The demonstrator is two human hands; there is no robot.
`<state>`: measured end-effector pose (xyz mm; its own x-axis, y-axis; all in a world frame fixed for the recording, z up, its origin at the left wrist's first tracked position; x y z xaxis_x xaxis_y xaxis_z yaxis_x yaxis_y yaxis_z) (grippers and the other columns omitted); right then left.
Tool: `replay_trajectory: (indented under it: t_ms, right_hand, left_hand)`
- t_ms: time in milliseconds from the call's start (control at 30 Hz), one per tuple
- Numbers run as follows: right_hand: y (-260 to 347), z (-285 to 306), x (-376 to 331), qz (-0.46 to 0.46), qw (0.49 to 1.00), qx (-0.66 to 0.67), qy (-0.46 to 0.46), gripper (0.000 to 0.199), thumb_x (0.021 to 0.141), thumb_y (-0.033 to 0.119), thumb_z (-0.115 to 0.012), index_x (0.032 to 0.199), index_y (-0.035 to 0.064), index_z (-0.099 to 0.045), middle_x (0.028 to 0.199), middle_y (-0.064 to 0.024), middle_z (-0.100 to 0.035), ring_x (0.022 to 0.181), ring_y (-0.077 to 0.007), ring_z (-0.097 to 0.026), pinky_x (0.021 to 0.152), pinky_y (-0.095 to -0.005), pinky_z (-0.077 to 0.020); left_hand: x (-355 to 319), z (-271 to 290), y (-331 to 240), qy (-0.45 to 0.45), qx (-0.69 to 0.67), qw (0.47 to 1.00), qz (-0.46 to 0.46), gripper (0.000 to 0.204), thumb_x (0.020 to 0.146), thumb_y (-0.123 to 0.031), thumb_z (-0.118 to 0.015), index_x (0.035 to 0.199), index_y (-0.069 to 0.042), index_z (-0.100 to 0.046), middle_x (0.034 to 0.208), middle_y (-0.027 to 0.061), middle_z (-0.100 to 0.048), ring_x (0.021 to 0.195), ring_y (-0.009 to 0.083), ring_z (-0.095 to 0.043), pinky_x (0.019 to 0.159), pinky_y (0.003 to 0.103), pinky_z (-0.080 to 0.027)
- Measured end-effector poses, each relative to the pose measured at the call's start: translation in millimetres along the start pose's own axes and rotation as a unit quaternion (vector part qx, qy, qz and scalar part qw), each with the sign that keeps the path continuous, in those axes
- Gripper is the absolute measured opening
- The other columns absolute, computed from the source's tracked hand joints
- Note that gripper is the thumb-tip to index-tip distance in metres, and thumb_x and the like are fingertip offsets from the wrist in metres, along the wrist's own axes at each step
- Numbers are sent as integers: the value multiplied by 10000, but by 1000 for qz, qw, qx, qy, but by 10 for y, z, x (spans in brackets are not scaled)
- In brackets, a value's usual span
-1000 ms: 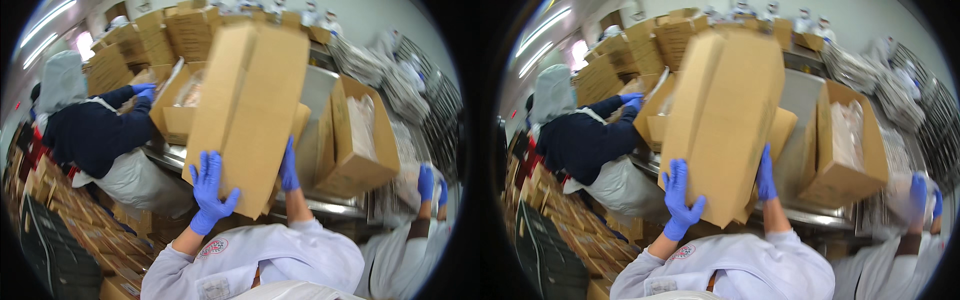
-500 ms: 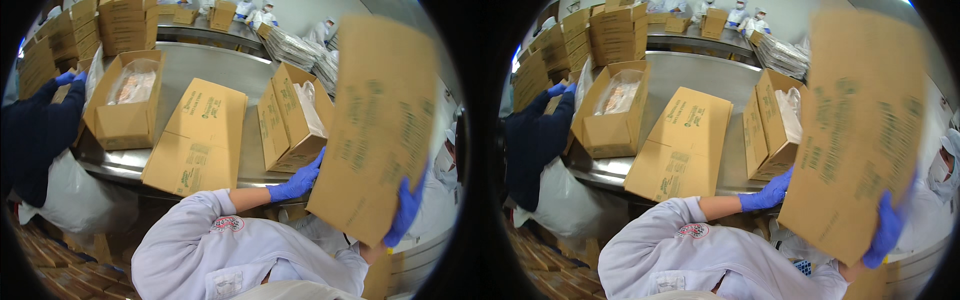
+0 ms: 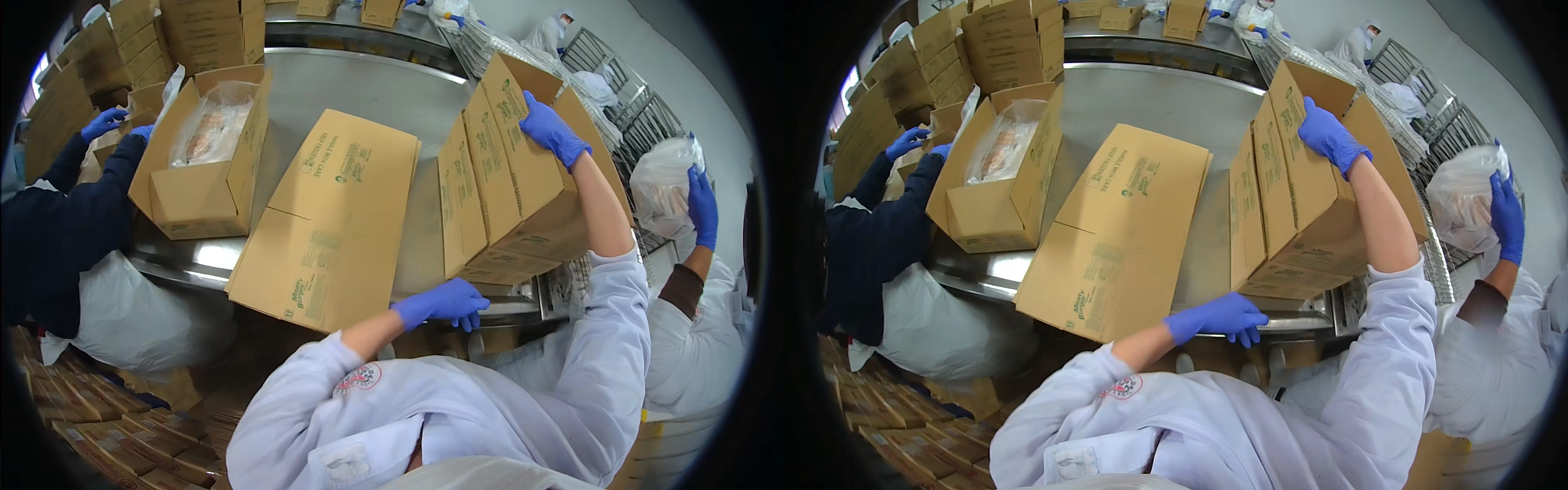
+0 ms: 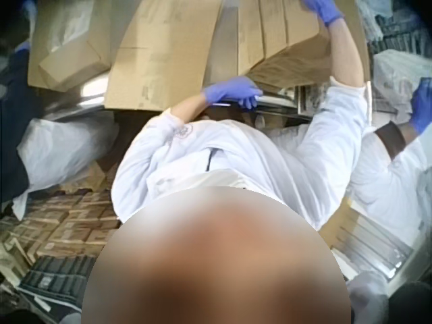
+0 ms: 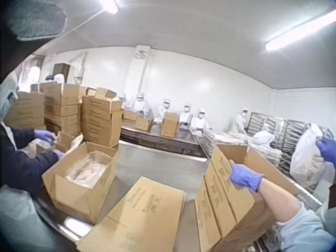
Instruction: The person repeatedly folds flat cardboard boxes into shape on a stainless steel table. They then place the assembled boxes into a stack. Other workers in white coats and blue gloves are visible in the background performing similar tasks.
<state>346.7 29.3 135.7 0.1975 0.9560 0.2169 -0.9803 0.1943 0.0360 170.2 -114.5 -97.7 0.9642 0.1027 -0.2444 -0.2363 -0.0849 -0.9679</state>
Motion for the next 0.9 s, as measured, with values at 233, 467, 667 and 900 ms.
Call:
replay_trajectory:
  t_ms: [233, 467, 667, 900]
  right_hand:
    - [96, -8, 100, -16, 989, -145, -2, 411, 800, 71, -446, 1167, -92, -353, 1111, -305, -496, 1072, -403, -482, 865, -502, -393]
    - [195, -260, 201, -6, 972, -214, -99, 502, 761, 56, -501, 1215, -90, -346, 1259, -260, -318, 1220, -343, -313, 901, -501, -363]
    - [275, -121, 139, 149, 953, -255, -63, 276, 738, 85, -539, 988, -30, -544, 1051, -198, -554, 967, -345, -516, 805, -421, -444]
    - [1072, 584, -732, 346, 901, 113, -238, 445, 880, 348, -496, 1248, 98, -469, 1279, -152, -458, 1199, -314, -406, 975, -404, -337]
  left_hand:
    - [-952, 646, 111, -498, 482, 705, 151, 725, 801, -361, -590, 1364, -27, -277, 1401, 237, -240, 1255, 471, -248, 903, 643, -294]
    - [-194, 674, 1195, -455, 442, 714, 296, 572, 852, -208, -448, 1361, -22, -265, 1396, 274, -213, 1255, 531, -193, 867, 701, -276]
    - [-1501, 659, -562, -479, 561, 674, 40, 332, 749, -143, -507, 990, 84, -531, 792, 186, -603, 705, 358, -596, 656, 419, -502]
    - [-3433, 1238, -1171, -511, -43, 832, -212, 424, 704, -113, -587, 1088, 65, -559, 925, 119, -639, 774, 207, -636, 708, 285, -508]
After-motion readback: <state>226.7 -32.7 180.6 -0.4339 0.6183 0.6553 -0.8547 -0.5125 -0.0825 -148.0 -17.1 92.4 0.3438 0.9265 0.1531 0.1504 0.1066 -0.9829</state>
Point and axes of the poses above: each hand's wrist, its own x-axis towards the middle knuckle, its own z-axis out of the back of the hand, y = z × x, the point moved 4 cm from there along x, towards the middle knuckle
